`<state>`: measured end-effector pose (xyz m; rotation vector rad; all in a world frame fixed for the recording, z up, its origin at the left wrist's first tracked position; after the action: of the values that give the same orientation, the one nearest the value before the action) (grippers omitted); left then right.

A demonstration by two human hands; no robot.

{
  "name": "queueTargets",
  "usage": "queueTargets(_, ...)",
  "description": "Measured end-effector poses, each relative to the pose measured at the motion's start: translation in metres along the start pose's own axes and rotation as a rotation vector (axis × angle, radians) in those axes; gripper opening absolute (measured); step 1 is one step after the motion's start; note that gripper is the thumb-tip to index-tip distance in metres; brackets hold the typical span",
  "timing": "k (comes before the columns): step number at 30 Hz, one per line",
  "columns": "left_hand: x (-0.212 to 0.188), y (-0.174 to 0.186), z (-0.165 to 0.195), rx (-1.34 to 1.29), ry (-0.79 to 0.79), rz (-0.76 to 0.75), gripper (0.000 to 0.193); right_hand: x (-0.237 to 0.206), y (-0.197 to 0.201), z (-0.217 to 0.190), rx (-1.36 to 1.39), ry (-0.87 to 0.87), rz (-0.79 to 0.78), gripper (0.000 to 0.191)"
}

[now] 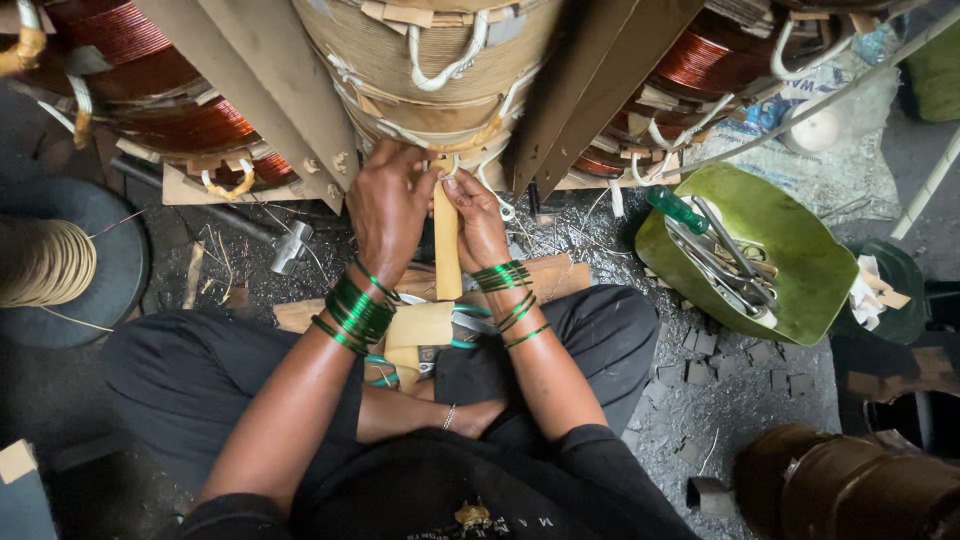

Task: The person sits on the floor of a workshop and wraps tan insulating paper around copper-wound transformer coils, folding and tucking the paper strips by hand to fit around each coil and pressing the paper into place.

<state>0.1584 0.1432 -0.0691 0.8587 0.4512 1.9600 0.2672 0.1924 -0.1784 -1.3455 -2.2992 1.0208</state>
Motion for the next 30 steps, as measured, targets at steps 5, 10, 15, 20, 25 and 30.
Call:
queueTargets(5,-0.006,-0.003,-0.002,0.056,0.006,0.032,0.021,0.001,-0.003,0.003,0.224,-0.094,-0.062,0.031)
queueTargets(10,-0.006,-0.007,-0.004,0.037,-0.096,0.068,0.016,0.007,0.001,0.002,0.146,-0.089,-0.074,0.028)
queueTargets(15,-0.003,-0.014,-0.014,-0.185,0.086,0.059,0.01,0.002,0.009,-0.014,-0.156,-0.09,-0.172,0.025)
queueTargets(20,-0.014,-0.025,-0.01,-0.401,0.246,0.144,0.011,-0.003,0.016,-0.039,-0.563,-0.012,-0.097,0.025)
queueTargets(25,-0.017,-0.024,0.008,-0.067,-0.108,0.205,0.012,0.001,0.015,-0.053,-0.804,0.019,-0.055,0.022)
queueTargets(30,-0.02,-0.028,0.006,-0.211,0.147,0.112,0.015,-0.001,0.019,-0.042,-0.735,0.006,0.026,0.02)
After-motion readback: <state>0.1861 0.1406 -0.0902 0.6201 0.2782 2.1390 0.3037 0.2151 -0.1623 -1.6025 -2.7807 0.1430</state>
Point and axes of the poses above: each hand's wrist, its own x-axis towards the middle knuckle, its own y-axis out of the back of the hand, z = x × y, the point moved 3 cm from there along x, towards the middle knuckle, and after that the axes turned 2 degrees about -y, right-handed, at the moved point
